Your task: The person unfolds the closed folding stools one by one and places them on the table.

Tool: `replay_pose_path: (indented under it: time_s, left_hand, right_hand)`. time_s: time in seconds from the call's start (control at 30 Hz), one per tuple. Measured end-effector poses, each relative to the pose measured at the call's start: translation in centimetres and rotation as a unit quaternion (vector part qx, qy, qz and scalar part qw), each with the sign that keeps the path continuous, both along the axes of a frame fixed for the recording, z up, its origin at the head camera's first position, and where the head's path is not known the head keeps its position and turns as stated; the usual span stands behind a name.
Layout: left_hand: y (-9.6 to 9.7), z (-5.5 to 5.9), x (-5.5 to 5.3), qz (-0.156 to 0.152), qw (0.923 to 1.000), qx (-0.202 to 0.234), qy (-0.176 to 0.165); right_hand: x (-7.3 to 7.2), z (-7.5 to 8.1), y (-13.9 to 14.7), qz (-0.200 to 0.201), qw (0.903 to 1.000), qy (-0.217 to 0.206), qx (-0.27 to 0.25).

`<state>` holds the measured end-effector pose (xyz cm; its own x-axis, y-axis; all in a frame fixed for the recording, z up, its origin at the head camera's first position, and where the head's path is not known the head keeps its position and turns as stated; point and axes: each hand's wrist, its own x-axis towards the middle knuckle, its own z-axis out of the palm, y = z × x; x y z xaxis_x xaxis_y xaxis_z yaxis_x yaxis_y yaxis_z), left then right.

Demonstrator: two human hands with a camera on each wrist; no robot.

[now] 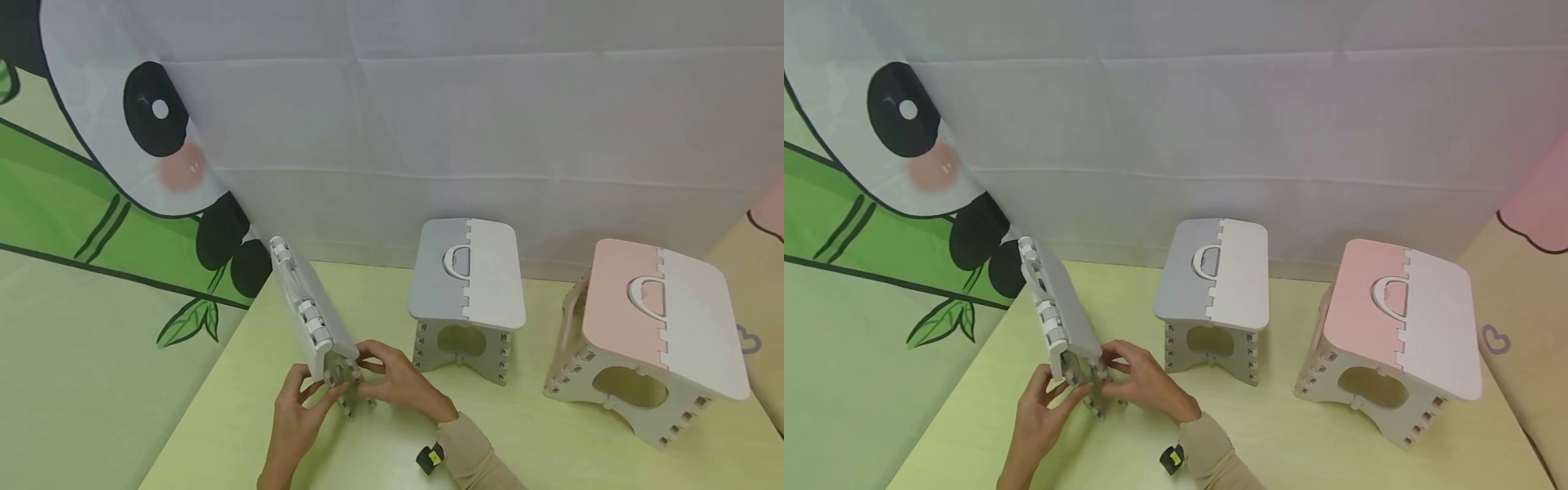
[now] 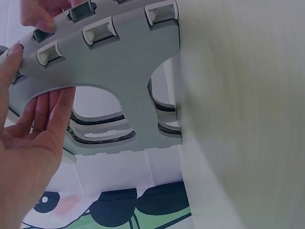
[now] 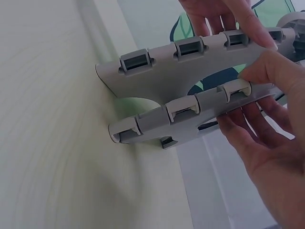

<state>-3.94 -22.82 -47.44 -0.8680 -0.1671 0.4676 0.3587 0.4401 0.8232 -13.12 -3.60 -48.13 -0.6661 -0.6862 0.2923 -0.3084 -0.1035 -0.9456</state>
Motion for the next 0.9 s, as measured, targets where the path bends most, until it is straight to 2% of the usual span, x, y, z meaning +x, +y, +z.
replay_pose_path:
  time_s: [0.3,0.9]
  left_hand:
    - [-0.35,0.28,0.22,-0.002,0.9999,-0.002,-0.011]
    - [-0.72,0.20,0.56,-0.002,1.0000,0.001,0.004]
  right_hand:
    - [-0.03,0.09,0.26,0.002,0.9999,-0.014,-0.007]
    - [-0.43,-0.09,0.60,-0.003,0.9998,-0.012,-0.015]
